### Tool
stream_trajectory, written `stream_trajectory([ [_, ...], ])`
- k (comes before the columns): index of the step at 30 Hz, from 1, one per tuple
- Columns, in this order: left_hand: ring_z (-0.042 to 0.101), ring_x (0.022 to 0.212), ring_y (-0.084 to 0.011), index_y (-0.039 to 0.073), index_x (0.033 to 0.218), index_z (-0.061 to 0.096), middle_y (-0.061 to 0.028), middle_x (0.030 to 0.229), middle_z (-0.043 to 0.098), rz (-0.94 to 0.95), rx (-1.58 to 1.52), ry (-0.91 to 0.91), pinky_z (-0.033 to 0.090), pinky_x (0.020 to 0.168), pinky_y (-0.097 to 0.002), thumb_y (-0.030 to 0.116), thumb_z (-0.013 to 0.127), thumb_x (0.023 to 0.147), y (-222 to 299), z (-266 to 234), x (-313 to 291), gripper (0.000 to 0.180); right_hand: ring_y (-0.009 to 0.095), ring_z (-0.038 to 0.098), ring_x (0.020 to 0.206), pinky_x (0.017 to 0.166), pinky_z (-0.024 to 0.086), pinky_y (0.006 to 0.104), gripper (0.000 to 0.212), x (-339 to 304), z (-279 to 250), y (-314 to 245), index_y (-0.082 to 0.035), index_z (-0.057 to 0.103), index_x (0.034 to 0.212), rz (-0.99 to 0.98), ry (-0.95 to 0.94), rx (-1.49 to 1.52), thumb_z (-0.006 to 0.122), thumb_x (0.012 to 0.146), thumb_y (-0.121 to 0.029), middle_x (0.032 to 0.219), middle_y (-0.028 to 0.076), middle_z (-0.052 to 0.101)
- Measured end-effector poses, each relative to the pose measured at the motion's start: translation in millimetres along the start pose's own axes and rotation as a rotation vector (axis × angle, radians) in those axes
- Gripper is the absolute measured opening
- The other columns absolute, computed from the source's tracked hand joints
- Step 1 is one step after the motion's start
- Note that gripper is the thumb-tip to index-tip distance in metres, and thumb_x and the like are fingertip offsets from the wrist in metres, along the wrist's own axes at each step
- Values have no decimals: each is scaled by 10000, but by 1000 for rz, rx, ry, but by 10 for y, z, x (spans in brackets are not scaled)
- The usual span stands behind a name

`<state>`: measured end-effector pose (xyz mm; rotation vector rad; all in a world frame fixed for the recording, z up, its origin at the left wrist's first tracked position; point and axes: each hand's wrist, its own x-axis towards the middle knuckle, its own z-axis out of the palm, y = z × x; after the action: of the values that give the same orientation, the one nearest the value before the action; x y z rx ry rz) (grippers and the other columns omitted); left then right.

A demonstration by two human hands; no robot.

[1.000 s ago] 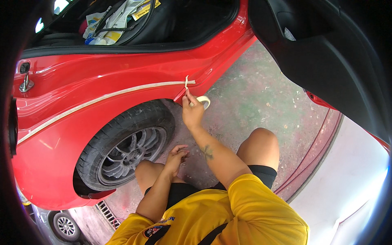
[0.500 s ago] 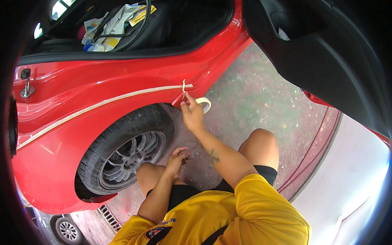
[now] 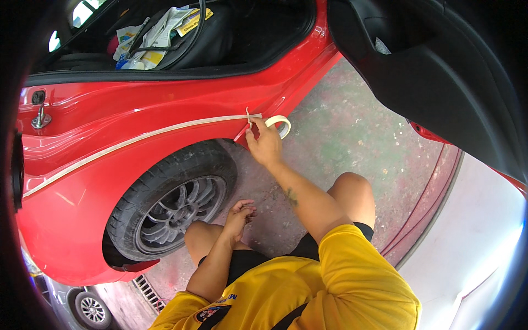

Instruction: The person tapes newspaper sheets onto the open door and rear quarter panel of a red car using masking tape. They smooth the paper and tape along edges and curves to secure the coverage.

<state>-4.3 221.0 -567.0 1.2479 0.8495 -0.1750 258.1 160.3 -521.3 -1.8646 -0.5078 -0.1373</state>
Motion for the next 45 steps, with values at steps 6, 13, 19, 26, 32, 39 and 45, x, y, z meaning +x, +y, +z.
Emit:
stream_trajectory([
  [6,679,963,-148,91,1361,646,-54,1146,720,2,-9,-6,510,825,-284,85,613,1010,4,-32,-15,352,474,670,1109,978,546,524,415,13,-43,-60,-69,699,1329,6,-50,2,720,957,-251,1224,241,720],
  [13,678,965,-143,94,1365,647,-50,1144,718,9,-8,-27,508,828,-274,69,592,1011,18,-6,-5,359,443,652,1165,999,534,504,477,14,1,-54,-87,690,1376,84,-59,73,746,945,-286,1206,234,723],
  [19,678,968,-146,96,1365,650,-51,1147,716,23,-10,-34,508,834,-272,58,581,1007,-15,-12,3,367,426,665,1097,994,535,482,508,7,51,-32,-96,673,1410,63,-31,-4,743,943,-284,1159,234,742],
  [26,682,981,-153,100,1362,652,-57,1159,717,48,57,-44,509,839,-280,60,585,1006,6,9,9,365,449,654,1127,955,551,545,529,216,-199,-159,-47,682,1387,-10,-243,-266,708,896,-242,1115,256,713],
  [32,685,971,-153,105,1359,651,-58,1158,719,20,37,-18,508,834,-288,63,598,995,-41,18,58,370,433,693,1023,938,567,511,554,90,-235,-76,-116,664,1435,205,-119,-1,699,893,-224,1095,255,696],
  [39,691,982,-156,112,1358,652,-60,1156,723,41,69,-18,511,840,-291,66,598,993,-56,32,26,372,465,666,1120,985,550,528,517,-10,-112,-79,-158,684,1392,100,-121,28,695,876,-169,1249,292,656],
  [45,690,986,-162,113,1364,653,-64,1162,722,54,71,-36,514,849,-293,65,597,989,-78,16,-16,382,437,662,1112,996,546,499,538,147,-175,8,-122,682,1391,-2,-146,6,682,853,-119,1216,259,685],
])
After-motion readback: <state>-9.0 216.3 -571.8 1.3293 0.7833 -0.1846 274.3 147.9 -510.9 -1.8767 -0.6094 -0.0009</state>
